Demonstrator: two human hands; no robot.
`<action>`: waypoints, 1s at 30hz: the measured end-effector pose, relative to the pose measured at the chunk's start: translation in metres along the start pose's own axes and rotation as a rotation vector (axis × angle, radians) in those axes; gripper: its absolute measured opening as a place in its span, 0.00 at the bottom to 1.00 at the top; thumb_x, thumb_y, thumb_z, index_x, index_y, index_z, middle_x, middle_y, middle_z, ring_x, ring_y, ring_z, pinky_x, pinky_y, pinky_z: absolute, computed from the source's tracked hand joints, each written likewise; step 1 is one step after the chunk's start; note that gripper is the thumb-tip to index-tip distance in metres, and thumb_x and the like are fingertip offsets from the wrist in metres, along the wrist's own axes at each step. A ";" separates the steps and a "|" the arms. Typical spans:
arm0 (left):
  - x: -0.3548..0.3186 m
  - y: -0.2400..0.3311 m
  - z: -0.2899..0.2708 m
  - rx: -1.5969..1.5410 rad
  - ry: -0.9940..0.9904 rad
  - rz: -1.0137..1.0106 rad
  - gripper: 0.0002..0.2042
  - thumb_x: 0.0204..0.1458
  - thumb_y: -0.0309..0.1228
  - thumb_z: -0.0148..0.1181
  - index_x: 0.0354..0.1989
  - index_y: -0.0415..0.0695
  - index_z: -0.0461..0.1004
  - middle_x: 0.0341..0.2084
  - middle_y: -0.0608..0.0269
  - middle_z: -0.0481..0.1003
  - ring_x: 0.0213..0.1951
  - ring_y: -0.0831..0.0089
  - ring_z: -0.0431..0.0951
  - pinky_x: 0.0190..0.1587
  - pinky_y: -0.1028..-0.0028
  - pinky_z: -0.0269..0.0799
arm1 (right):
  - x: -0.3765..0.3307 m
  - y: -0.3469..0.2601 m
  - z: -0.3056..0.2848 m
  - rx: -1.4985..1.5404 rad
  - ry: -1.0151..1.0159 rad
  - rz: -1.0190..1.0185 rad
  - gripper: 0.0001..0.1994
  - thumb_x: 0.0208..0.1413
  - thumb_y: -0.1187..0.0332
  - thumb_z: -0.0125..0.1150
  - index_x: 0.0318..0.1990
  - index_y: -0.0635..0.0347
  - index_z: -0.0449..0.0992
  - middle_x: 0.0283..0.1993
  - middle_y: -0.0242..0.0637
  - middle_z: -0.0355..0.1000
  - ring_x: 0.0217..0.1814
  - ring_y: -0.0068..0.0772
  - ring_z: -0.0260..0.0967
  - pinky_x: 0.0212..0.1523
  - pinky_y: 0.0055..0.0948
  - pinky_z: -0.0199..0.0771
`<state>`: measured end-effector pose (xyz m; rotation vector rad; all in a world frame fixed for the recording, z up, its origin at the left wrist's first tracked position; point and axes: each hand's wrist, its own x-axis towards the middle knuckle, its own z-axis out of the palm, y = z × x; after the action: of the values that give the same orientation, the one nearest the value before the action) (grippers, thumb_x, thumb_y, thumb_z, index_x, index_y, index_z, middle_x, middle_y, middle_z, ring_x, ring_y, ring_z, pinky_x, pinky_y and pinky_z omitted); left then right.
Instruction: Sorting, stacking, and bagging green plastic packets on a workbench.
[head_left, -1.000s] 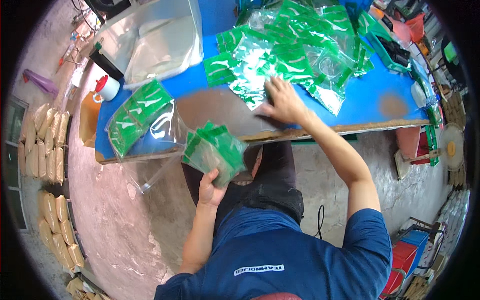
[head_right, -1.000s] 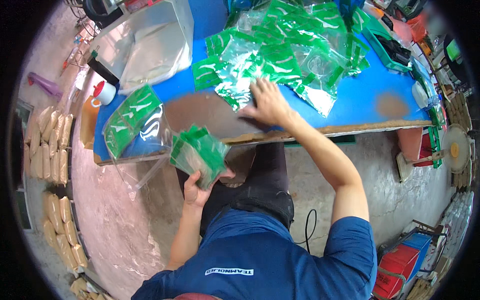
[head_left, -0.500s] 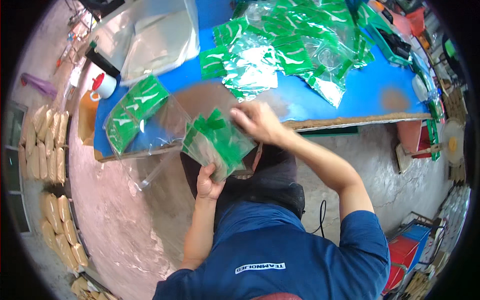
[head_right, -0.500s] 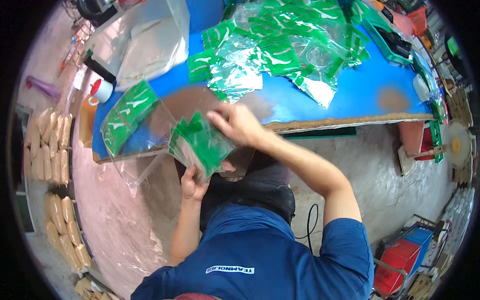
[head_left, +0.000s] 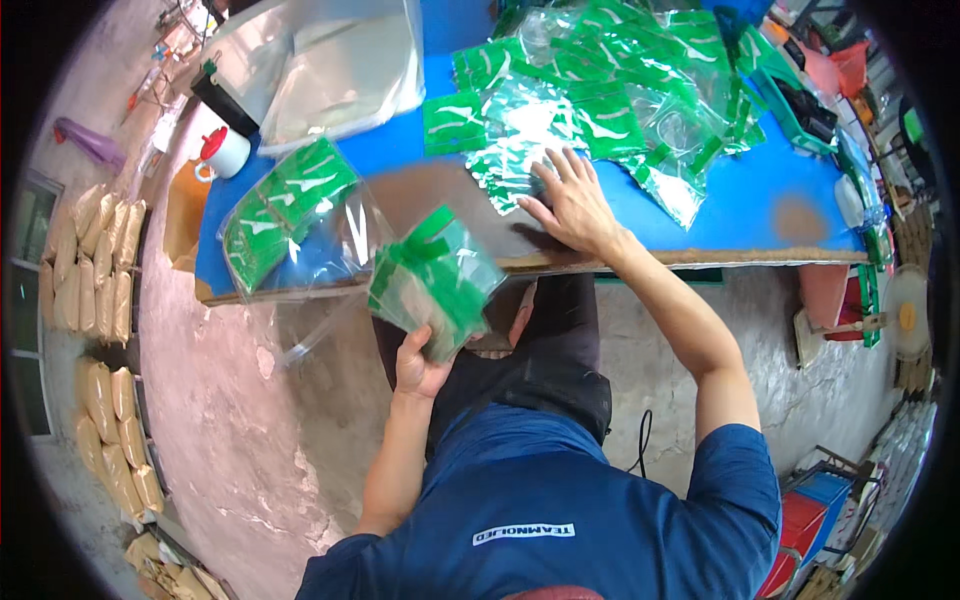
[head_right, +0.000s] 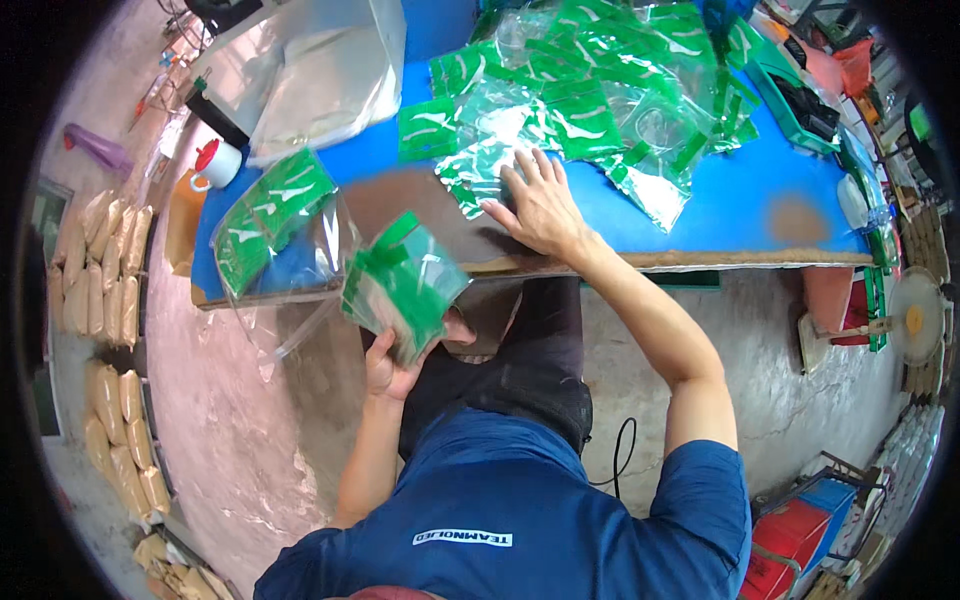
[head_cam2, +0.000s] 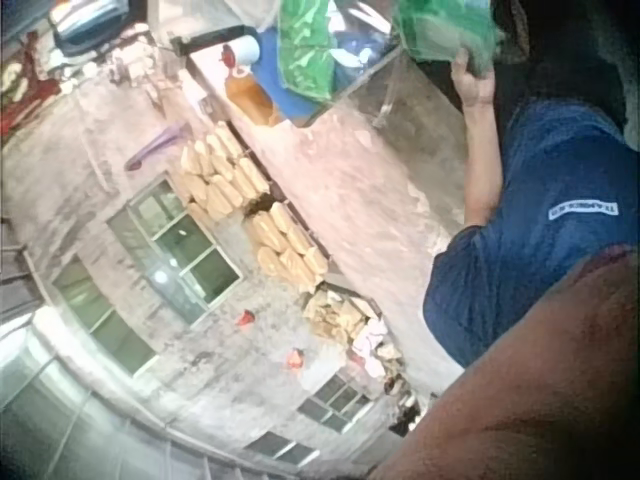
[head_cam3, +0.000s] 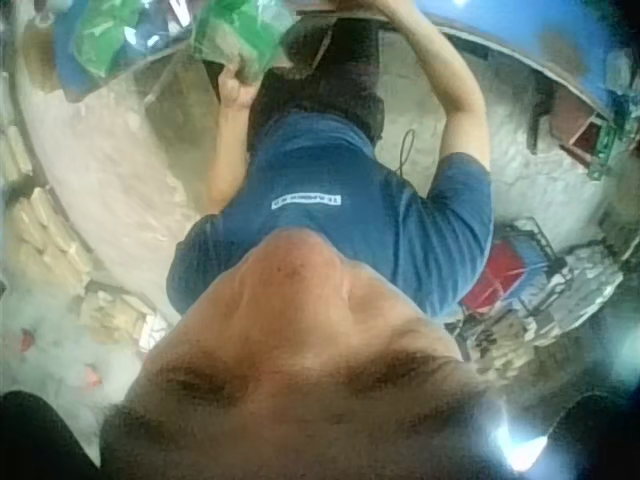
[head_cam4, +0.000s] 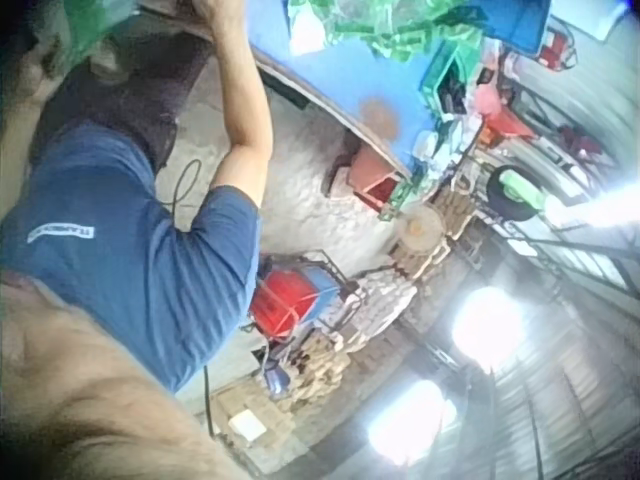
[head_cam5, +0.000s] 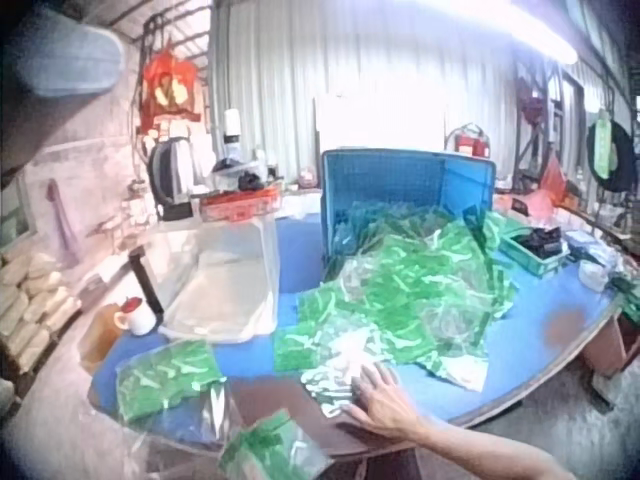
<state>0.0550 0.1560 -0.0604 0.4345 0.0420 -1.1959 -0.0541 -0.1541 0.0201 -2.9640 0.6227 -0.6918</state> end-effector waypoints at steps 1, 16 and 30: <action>0.000 0.003 -0.005 0.003 -0.007 0.005 0.34 0.51 0.29 0.67 0.67 0.40 0.61 0.60 0.54 0.70 0.63 0.53 0.69 0.63 0.47 0.68 | -0.007 0.004 0.010 0.023 -0.068 -0.053 0.29 0.62 0.48 0.57 0.62 0.60 0.69 0.68 0.52 0.63 0.73 0.59 0.55 0.70 0.56 0.52; -0.012 -0.004 -0.012 -0.047 -0.060 -0.013 0.35 0.45 0.26 0.71 0.64 0.40 0.66 0.59 0.58 0.73 0.62 0.59 0.71 0.68 0.57 0.63 | -0.010 -0.036 0.003 0.179 -0.062 -0.271 0.25 0.58 0.55 0.63 0.57 0.61 0.73 0.53 0.53 0.67 0.65 0.60 0.59 0.68 0.54 0.57; -0.003 -0.004 0.000 -0.003 0.075 0.083 0.33 0.49 0.21 0.66 0.66 0.42 0.63 0.59 0.59 0.72 0.62 0.60 0.71 0.69 0.57 0.64 | -0.010 -0.057 0.010 0.693 -0.169 -0.280 0.14 0.63 0.59 0.56 0.40 0.62 0.77 0.47 0.50 0.73 0.54 0.58 0.70 0.56 0.46 0.70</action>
<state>0.0504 0.1578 -0.0606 0.4745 0.0898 -1.0975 -0.0371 -0.0984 0.0137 -2.4241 -0.0559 -0.5188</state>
